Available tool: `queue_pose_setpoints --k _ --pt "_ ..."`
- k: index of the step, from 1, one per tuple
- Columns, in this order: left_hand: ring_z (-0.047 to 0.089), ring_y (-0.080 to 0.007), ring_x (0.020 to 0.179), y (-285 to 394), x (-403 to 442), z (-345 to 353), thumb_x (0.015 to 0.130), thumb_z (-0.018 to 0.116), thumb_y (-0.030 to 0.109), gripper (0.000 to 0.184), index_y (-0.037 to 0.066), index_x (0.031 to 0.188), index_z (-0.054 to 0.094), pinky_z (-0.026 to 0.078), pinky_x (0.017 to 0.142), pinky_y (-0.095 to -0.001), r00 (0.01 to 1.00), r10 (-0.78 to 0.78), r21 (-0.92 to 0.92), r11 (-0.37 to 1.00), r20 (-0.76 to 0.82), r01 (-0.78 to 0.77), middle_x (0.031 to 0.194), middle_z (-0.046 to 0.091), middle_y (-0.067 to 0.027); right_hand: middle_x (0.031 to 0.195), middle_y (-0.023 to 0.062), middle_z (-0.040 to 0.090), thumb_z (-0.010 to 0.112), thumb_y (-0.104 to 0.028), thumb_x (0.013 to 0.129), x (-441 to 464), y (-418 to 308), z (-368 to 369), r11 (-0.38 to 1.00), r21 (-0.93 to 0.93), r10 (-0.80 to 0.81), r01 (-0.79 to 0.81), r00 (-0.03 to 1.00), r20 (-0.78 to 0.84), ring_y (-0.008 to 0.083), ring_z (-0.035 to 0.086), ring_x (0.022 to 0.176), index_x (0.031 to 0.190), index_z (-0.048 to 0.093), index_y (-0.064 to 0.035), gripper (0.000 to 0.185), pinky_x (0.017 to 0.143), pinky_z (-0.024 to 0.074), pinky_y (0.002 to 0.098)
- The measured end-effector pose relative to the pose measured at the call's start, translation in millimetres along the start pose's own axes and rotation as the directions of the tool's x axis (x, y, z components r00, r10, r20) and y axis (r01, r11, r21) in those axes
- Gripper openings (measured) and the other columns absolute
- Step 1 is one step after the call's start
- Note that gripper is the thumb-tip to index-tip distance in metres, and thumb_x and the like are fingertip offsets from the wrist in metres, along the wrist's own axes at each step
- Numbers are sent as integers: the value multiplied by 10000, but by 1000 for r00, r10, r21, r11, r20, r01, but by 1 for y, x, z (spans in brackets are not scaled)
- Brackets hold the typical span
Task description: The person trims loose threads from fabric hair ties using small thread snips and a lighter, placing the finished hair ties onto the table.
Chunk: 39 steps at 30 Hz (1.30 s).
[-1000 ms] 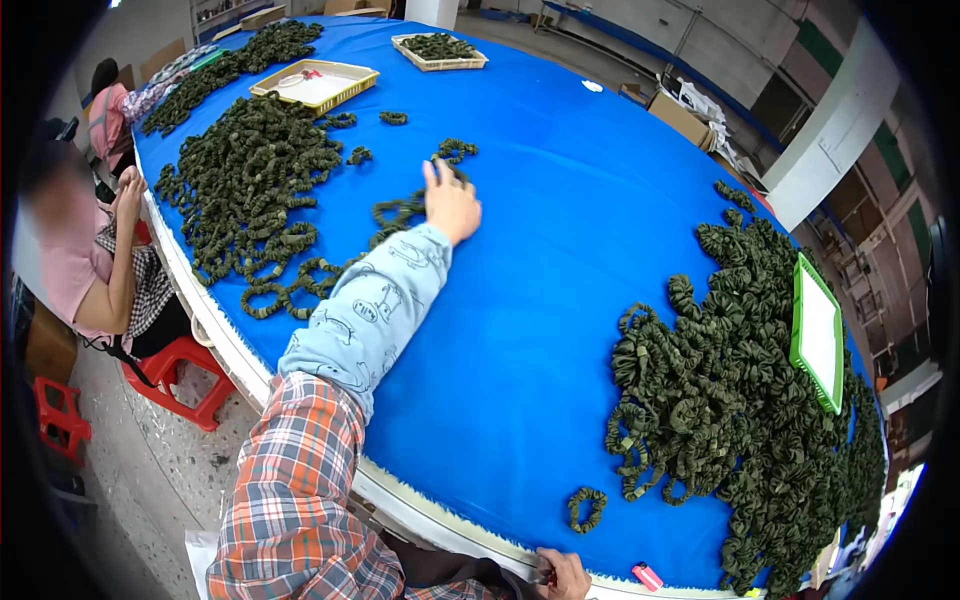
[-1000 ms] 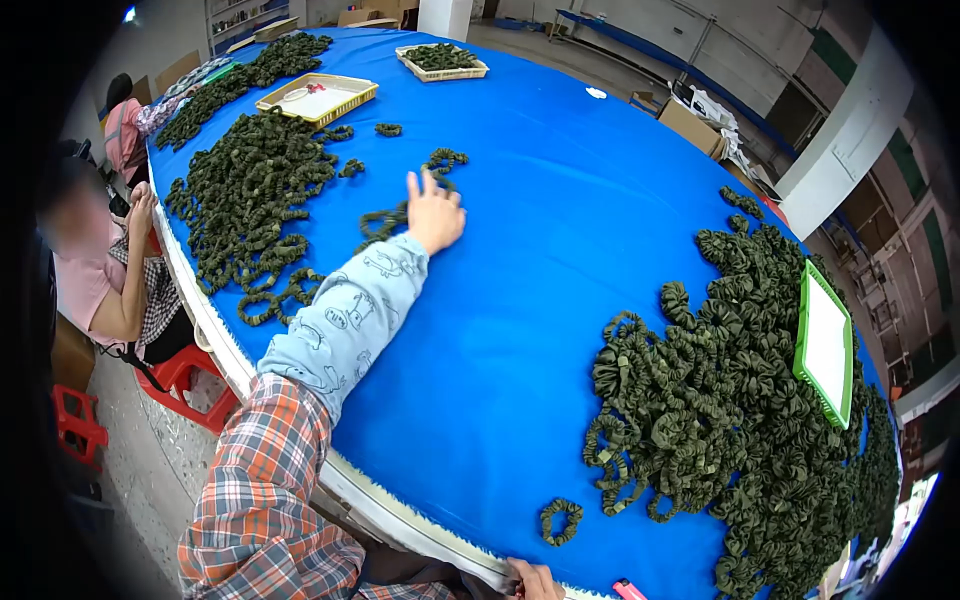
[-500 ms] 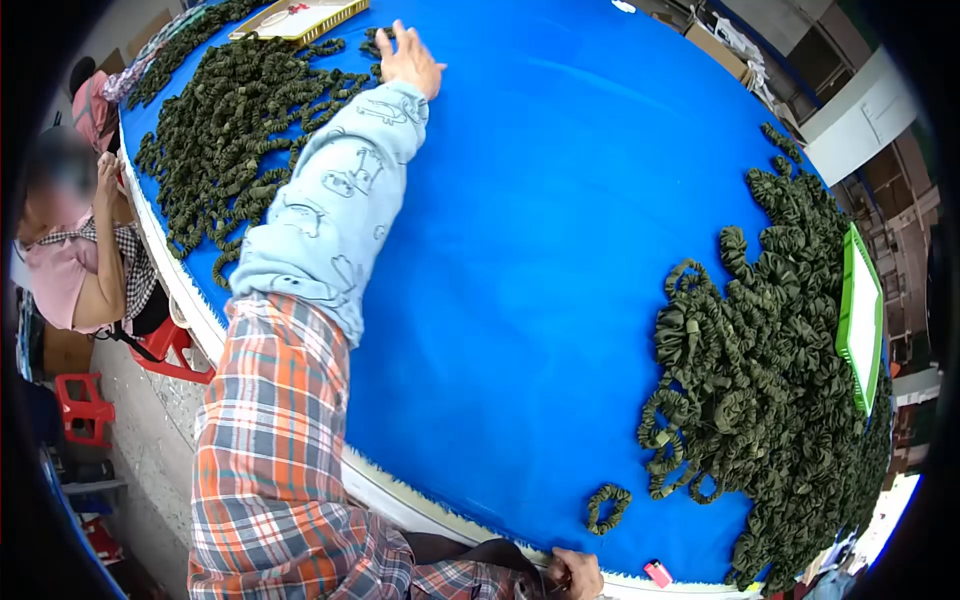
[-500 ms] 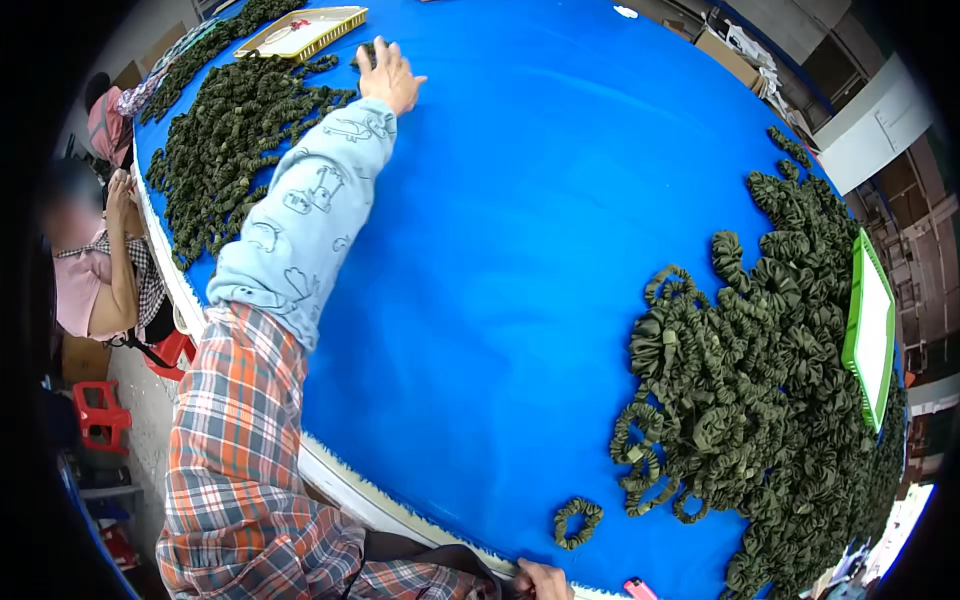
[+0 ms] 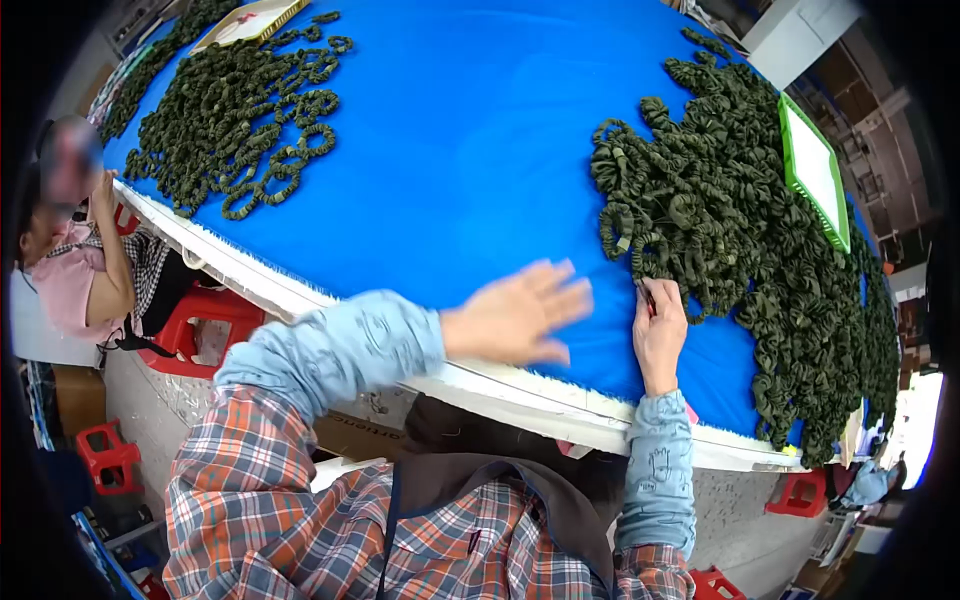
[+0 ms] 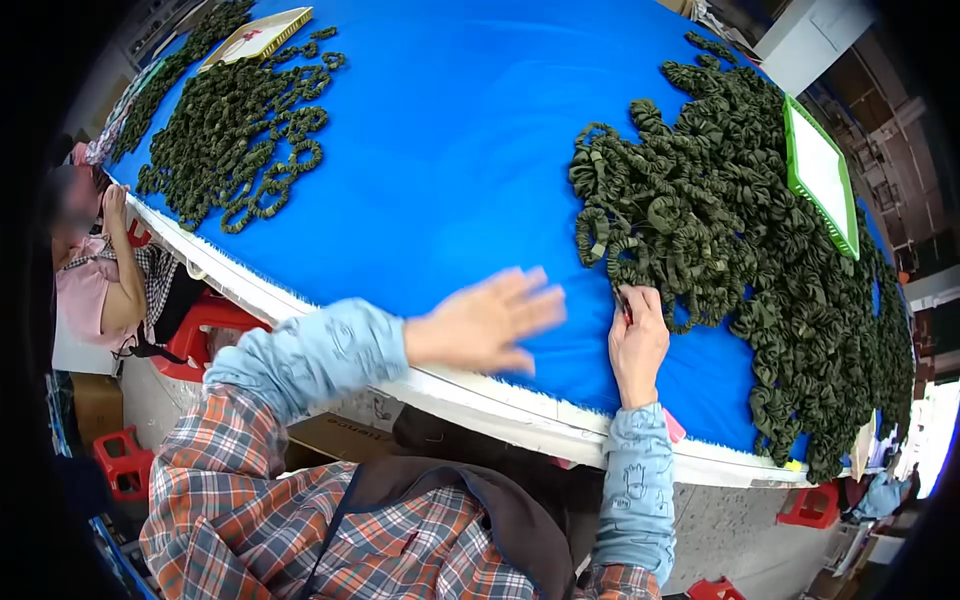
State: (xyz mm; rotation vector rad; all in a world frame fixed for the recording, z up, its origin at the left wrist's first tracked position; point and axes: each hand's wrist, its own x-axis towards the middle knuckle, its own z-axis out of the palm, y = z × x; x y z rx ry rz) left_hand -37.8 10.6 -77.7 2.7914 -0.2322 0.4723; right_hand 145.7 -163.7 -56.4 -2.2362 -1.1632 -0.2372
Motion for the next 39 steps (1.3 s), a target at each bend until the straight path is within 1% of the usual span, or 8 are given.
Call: queue_pose_setpoints --k 4,7,14,19,20,22,29,39 --pt "333 -328 1406 175 4 47 997 477 443 601 99 1478 367 246 1171 -499 879 475 -979 192 36 -63 1497 401 -154 991 69 644 604 5 869 3 -1 -13 956 293 -8 -22 995 100 236 623 787 1018 681 -2 168 707 494 301" --pt "466 -359 1272 159 16 25 958 584 305 496 64 1380 484 362 1090 -469 911 279 -634 654 -305 -413 1431 467 -173 980 84 647 609 -13 889 -23 -15 -64 950 289 81 -118 987 135 227 615 817 985 681 20 124 743 490 294" --pt "231 -393 1447 -21 29 4 1009 367 512 655 37 1460 378 194 1186 -480 889 -454 123 880 -59 458 1556 308 -165 1039 69 612 680 -89 855 -120 37 -127 998 -59 -12 12 1000 -3 234 591 747 1089 665 -48 238 696 490 326" --pt "294 -381 1423 161 42 46 968 463 500 673 46 1457 380 226 1169 -491 992 72 -152 987 106 -55 1538 337 -184 1024 64 595 700 -117 841 -132 64 -123 979 -167 121 -115 992 27 244 582 720 1107 664 -85 270 684 489 338" --pt "390 -381 1360 204 61 0 980 499 429 613 27 1432 400 305 1133 -479 768 350 -518 855 536 -28 1476 424 -192 1015 64 593 700 -120 840 -125 70 -121 973 -173 153 -151 988 2 246 581 716 1102 666 -89 266 684 489 341" --pt "501 -384 1241 248 33 40 999 527 331 468 -5 1324 510 420 1049 -448 670 687 -958 243 282 154 1348 542 -197 996 64 589 701 -127 838 -116 82 -124 955 -192 221 -224 975 -40 250 579 707 1092 670 -98 257 683 489 346" --pt "570 -266 1041 159 90 3 915 623 218 226 42 1048 675 471 911 -389 997 47 -647 763 59 3 1071 672 -87 1010 73 593 688 -134 841 -100 99 -122 983 -39 173 -179 977 -124 258 568 771 1103 662 -90 267 718 477 354" --pt "447 -338 1225 86 251 56 832 653 112 293 63 1116 605 418 994 -434 916 114 68 993 -385 -95 1287 546 -118 1066 84 604 661 -110 845 -59 119 -112 968 -218 71 -123 970 -231 268 544 899 1140 651 -81 297 797 453 350"
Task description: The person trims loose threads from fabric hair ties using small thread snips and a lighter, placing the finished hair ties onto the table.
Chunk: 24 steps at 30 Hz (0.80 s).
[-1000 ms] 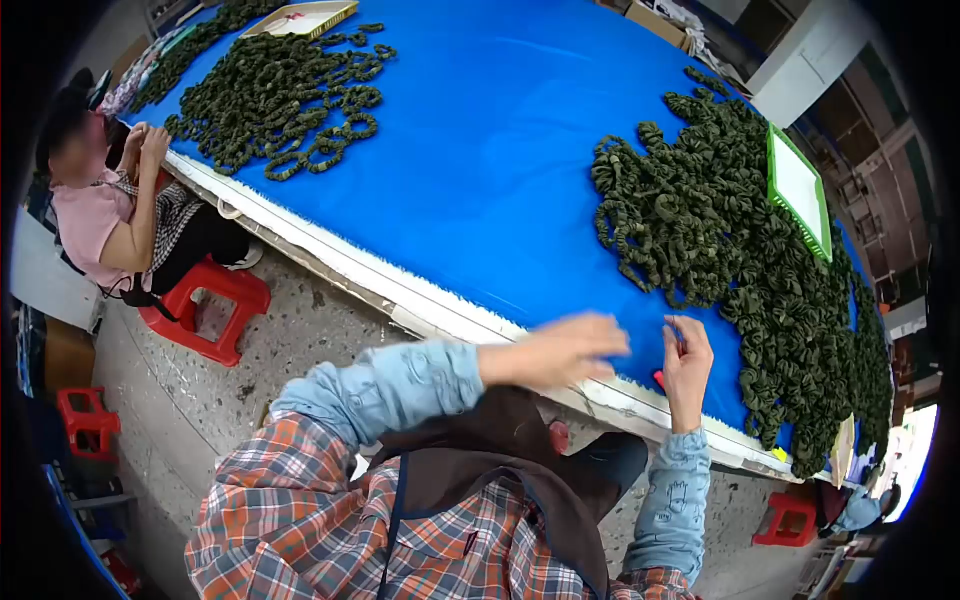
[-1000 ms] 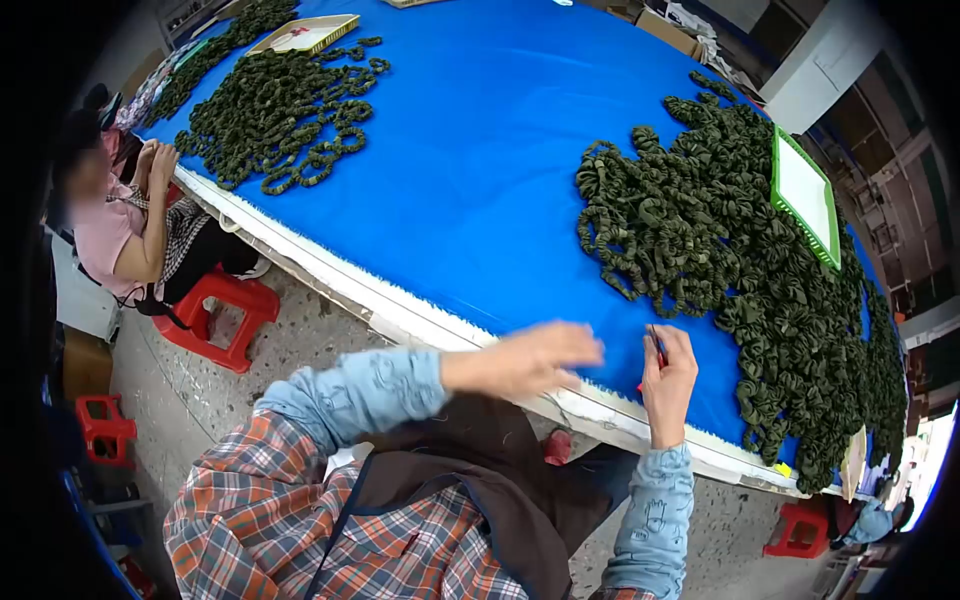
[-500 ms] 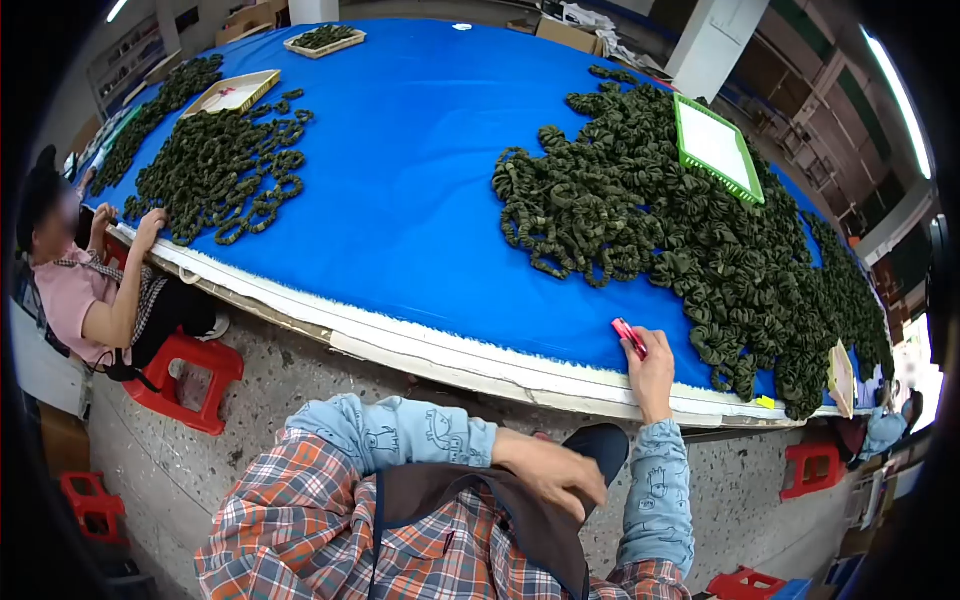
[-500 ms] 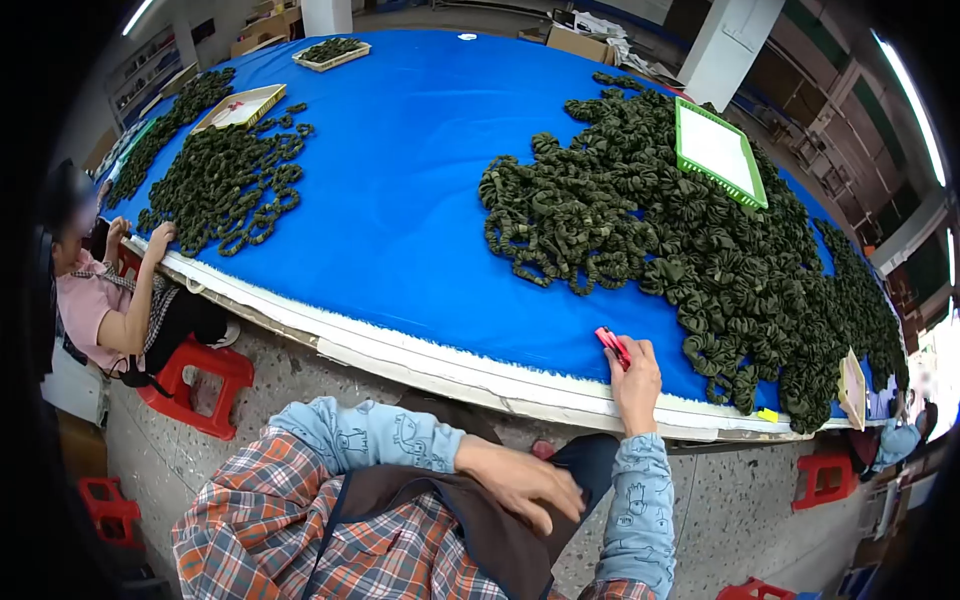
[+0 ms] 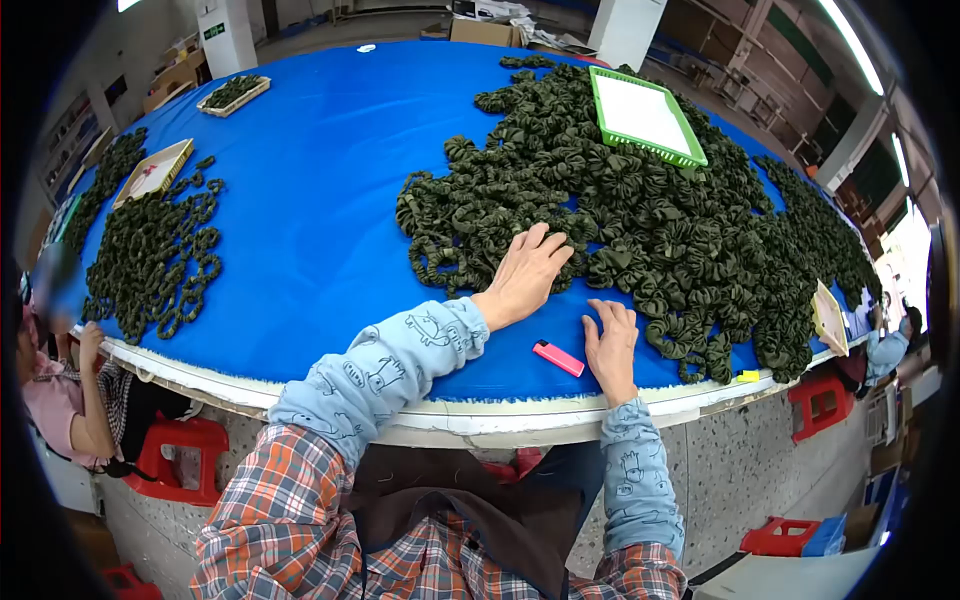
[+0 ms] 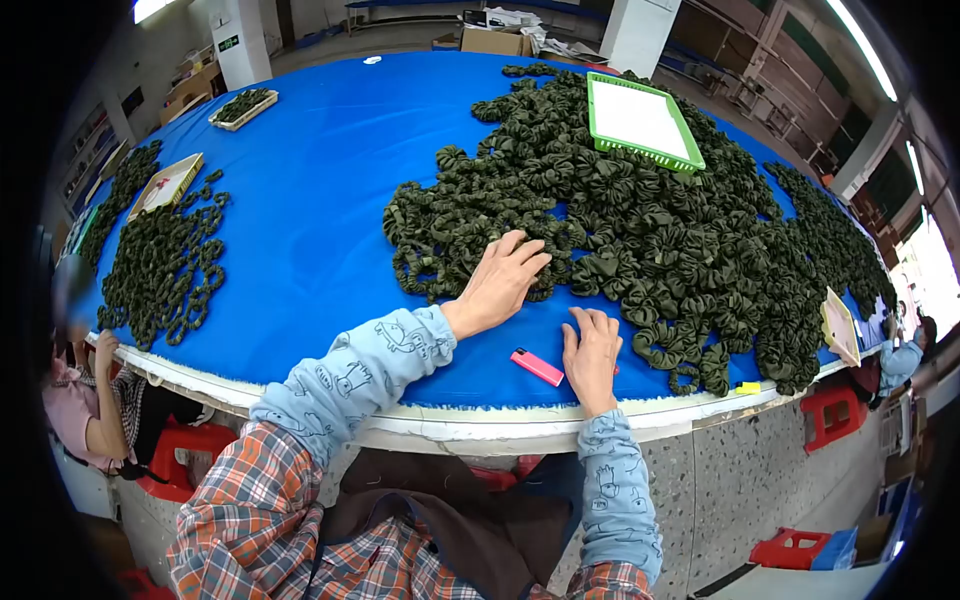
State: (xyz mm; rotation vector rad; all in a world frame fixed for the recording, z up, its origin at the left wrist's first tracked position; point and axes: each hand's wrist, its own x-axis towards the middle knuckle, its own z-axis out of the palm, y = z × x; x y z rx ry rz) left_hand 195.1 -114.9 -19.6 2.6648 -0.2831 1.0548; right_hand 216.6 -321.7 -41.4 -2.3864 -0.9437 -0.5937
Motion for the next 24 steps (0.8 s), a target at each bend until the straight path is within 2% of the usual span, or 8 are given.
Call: queue_pose_setpoints --k 5,8,9,10,11,15,19,24 --pt "466 -314 1169 -19 46 30 820 640 96 201 58 1016 619 423 937 -415 998 29 206 978 -51 -18 1204 585 -104 1033 87 592 675 -104 831 21 -26 -17 879 424 -54 -219 837 544 255 525 917 1126 653 -89 296 807 432 339" --pt "473 -304 1146 -25 59 9 837 639 92 176 60 1010 632 413 945 -392 976 -118 85 991 184 103 1173 617 -102 919 84 592 674 -61 822 -15 -38 -29 969 165 -226 185 931 286 240 528 799 1079 652 -39 258 779 455 323" --pt "511 -277 1047 -25 56 -2 839 633 100 138 53 968 644 437 869 -377 985 -141 -136 979 97 153 1049 645 -95 919 84 592 674 -61 822 -21 -35 -28 970 165 -220 178 934 282 240 528 799 1079 652 -39 258 779 455 323" --pt "549 -250 949 -21 48 -21 841 627 108 109 46 926 655 460 793 -363 983 -183 -354 918 23 179 925 672 -87 916 82 584 674 -72 827 -28 -33 -26 978 119 -199 174 945 259 239 523 806 1078 649 -41 255 783 446 323" --pt "590 -170 768 -5 47 -65 910 608 134 128 33 961 670 491 692 -292 800 -420 -537 594 429 600 899 688 -72 913 81 576 674 -84 831 -36 -32 -24 983 76 -179 166 955 238 237 519 813 1078 647 -43 252 788 437 323" --pt "692 -189 839 -8 -23 -119 1004 560 217 228 10 1042 646 557 752 -256 648 -458 -770 -140 608 623 959 693 -127 920 77 561 675 -109 840 -52 -36 -22 992 105 -88 69 978 191 231 508 838 1074 641 -45 245 800 413 321" --pt "703 -232 916 -3 -93 -152 1004 562 242 270 -10 1082 619 569 783 -280 610 -497 -783 -313 617 537 967 687 -180 964 69 566 679 -115 839 -46 -58 -13 896 410 88 -171 973 215 219 503 877 1068 641 -42 243 811 394 314" --pt "694 -310 969 9 -141 -174 1022 516 246 295 -19 1134 579 568 819 -320 562 -567 -796 -379 603 472 1082 655 -282 1019 64 580 676 -109 838 -46 -88 0 983 134 -150 126 971 184 218 509 905 1087 647 -64 255 798 397 320"
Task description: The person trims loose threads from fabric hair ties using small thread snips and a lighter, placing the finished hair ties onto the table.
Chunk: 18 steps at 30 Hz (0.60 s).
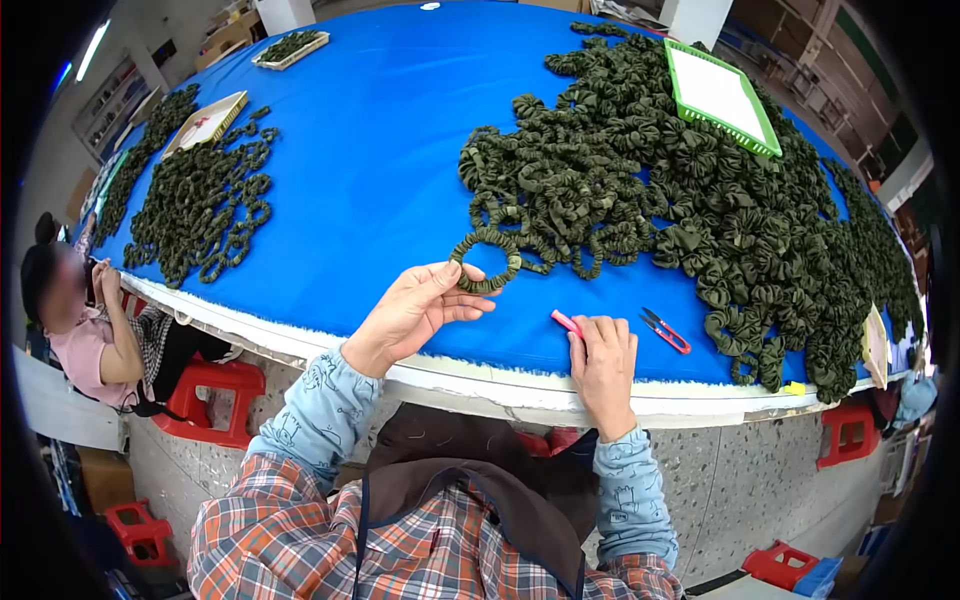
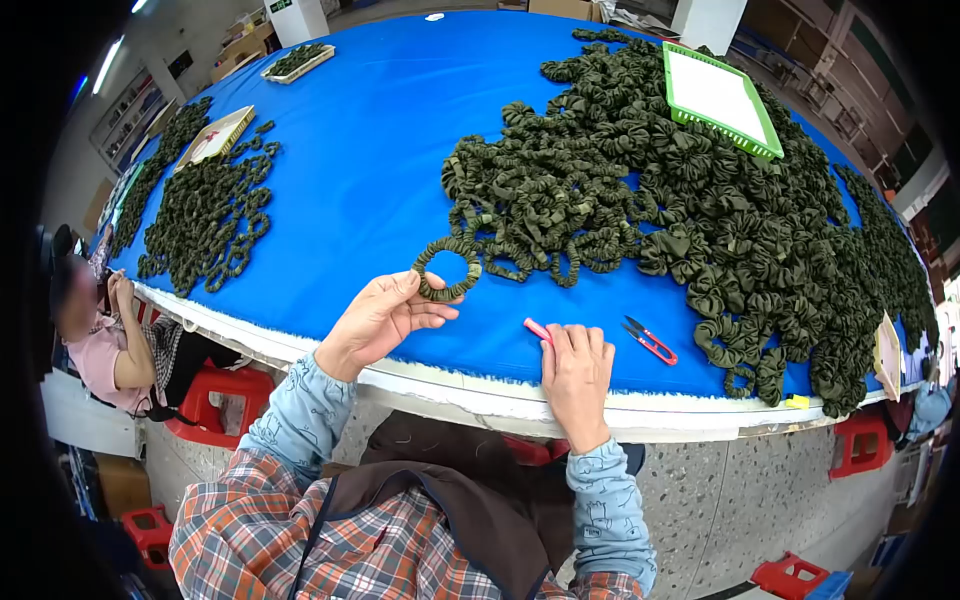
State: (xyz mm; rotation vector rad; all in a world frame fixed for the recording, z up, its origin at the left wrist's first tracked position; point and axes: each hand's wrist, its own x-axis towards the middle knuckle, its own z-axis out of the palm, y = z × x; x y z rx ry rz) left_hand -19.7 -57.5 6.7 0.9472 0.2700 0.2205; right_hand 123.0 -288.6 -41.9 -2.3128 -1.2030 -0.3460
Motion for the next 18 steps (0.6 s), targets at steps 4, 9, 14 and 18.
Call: queue_pose_setpoints --k 4,9,14,18 --pt "704 -271 926 -3 -15 -2 1013 539 260 303 -22 1110 595 577 791 -299 1000 3 -110 994 -30 -6 1031 675 -245 1065 61 593 664 -105 842 3 -9 -9 993 114 1 5 998 -58 221 517 928 1118 651 -84 277 813 397 328" --pt "696 -316 972 -18 -17 -14 1009 541 212 258 -19 1117 579 574 820 -329 998 18 -125 992 -53 -25 1097 647 -304 1102 67 602 634 -104 858 3 50 -25 937 -302 87 -175 955 -283 237 536 977 1158 641 -95 300 852 404 332" --pt "698 -288 964 -25 -24 -13 980 587 141 191 -9 1098 574 573 826 -319 986 91 -51 994 -138 -99 1086 661 -270 1041 80 619 611 -65 868 -17 105 -17 881 -425 204 -208 977 -56 249 563 928 1152 635 -75 286 806 428 309" --pt "697 -261 954 -33 -31 -3 956 608 77 157 0 1087 566 573 826 -310 957 252 127 964 -146 -235 1074 675 -220 911 60 626 548 -41 935 -4 46 -33 921 277 318 -275 940 -124 166 563 762 1124 621 -38 203 659 449 250"
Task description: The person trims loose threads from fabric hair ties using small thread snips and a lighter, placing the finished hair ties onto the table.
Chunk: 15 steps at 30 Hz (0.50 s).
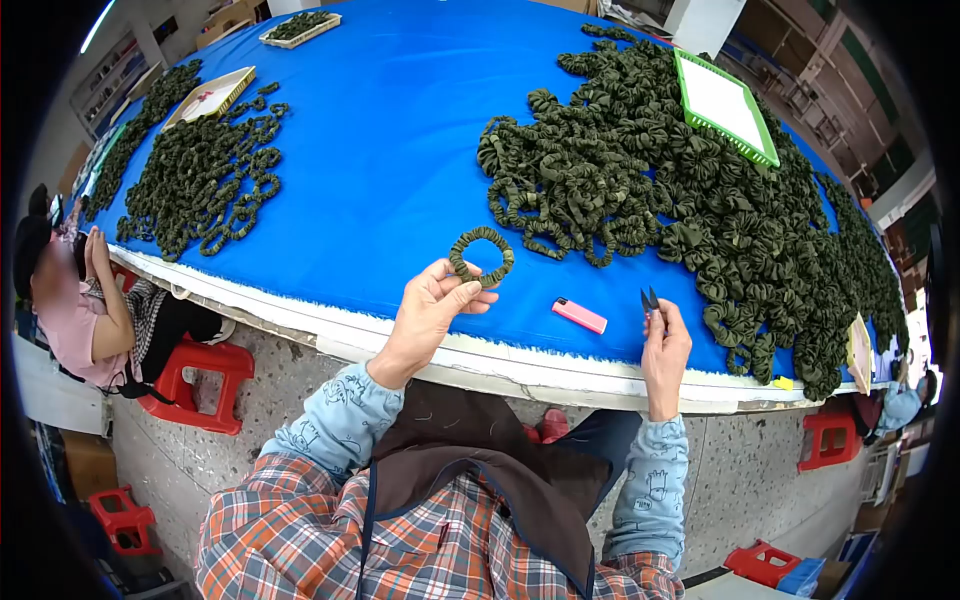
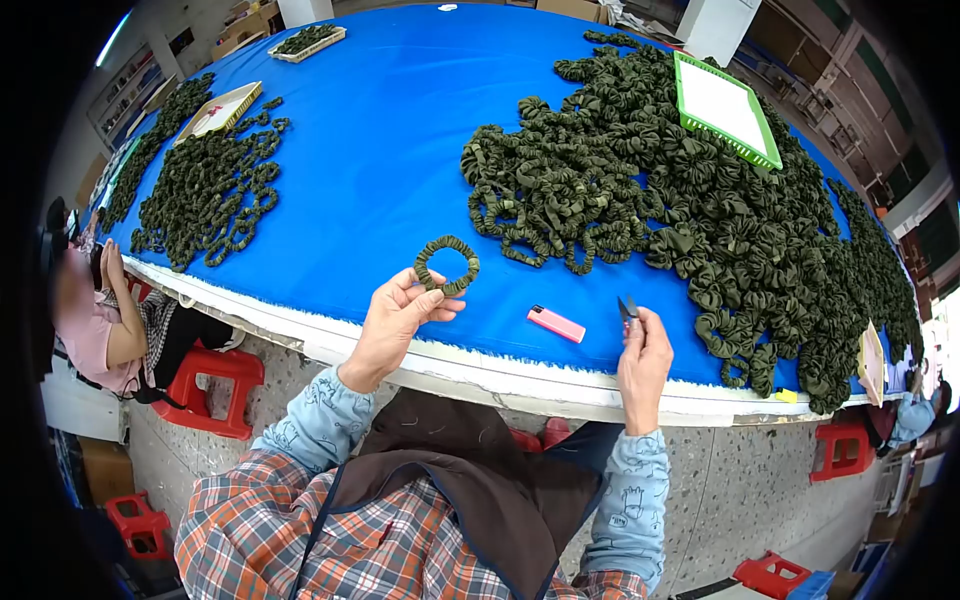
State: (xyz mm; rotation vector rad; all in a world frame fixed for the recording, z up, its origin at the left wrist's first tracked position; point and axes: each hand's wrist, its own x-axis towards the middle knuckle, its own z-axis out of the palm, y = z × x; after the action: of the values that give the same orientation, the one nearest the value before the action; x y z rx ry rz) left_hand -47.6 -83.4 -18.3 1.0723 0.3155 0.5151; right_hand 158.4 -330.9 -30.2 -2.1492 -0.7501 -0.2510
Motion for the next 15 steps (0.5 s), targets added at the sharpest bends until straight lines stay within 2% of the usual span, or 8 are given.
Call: queue_pose_setpoints --k 1,3,4,6,7,11,15 --pt "697 -252 950 -1 -4 2 948 614 55 153 3 1083 564 573 826 -307 999 48 57 997 -4 -48 1070 679 -203 876 48 621 526 -42 957 -4 -32 0 896 360 214 -260 963 161 133 551 717 1122 612 -31 186 621 447 234" --pt "695 -239 946 -1 -11 10 945 613 42 154 4 1084 562 567 820 -297 997 71 89 994 -5 -71 1063 682 -186 889 39 621 511 -73 979 -17 -74 10 682 611 183 -402 902 390 91 527 693 1149 592 -32 193 597 440 212" --pt "692 -226 943 -1 -14 15 941 612 29 156 4 1086 560 562 814 -286 995 104 113 988 -7 -102 1056 685 -170 895 43 622 580 -74 944 -24 -93 18 634 658 124 -407 893 432 95 526 680 1200 571 -42 258 595 430 216" --pt "688 -201 935 -2 -21 21 934 610 3 164 6 1088 556 550 802 -265 986 167 158 974 -10 -163 1042 690 -138 891 46 632 673 -59 878 -40 -109 32 758 597 0 -262 916 402 104 526 661 1165 603 -41 296 581 428 231" --pt "688 -201 935 -2 -24 22 934 610 3 164 6 1088 556 550 802 -265 987 160 161 974 -6 -157 1042 690 -138 891 46 632 673 -59 878 -45 -115 38 756 597 7 -267 916 401 104 526 661 1165 603 -41 296 581 428 231" --pt "673 -155 891 -5 -37 24 910 616 -34 193 -4 1091 556 519 762 -226 974 217 497 840 66 -220 1029 694 -114 848 48 625 725 -22 811 -58 -132 52 875 478 -129 69 987 94 127 534 636 1087 646 -35 287 566 438 258" --pt "657 -130 851 -10 -44 28 897 627 -37 211 -6 1094 557 502 739 -217 972 226 504 833 66 -228 1015 698 -100 832 53 627 729 -17 796 -65 -134 50 909 399 -152 117 987 58 147 542 621 1039 665 -29 252 562 449 271"
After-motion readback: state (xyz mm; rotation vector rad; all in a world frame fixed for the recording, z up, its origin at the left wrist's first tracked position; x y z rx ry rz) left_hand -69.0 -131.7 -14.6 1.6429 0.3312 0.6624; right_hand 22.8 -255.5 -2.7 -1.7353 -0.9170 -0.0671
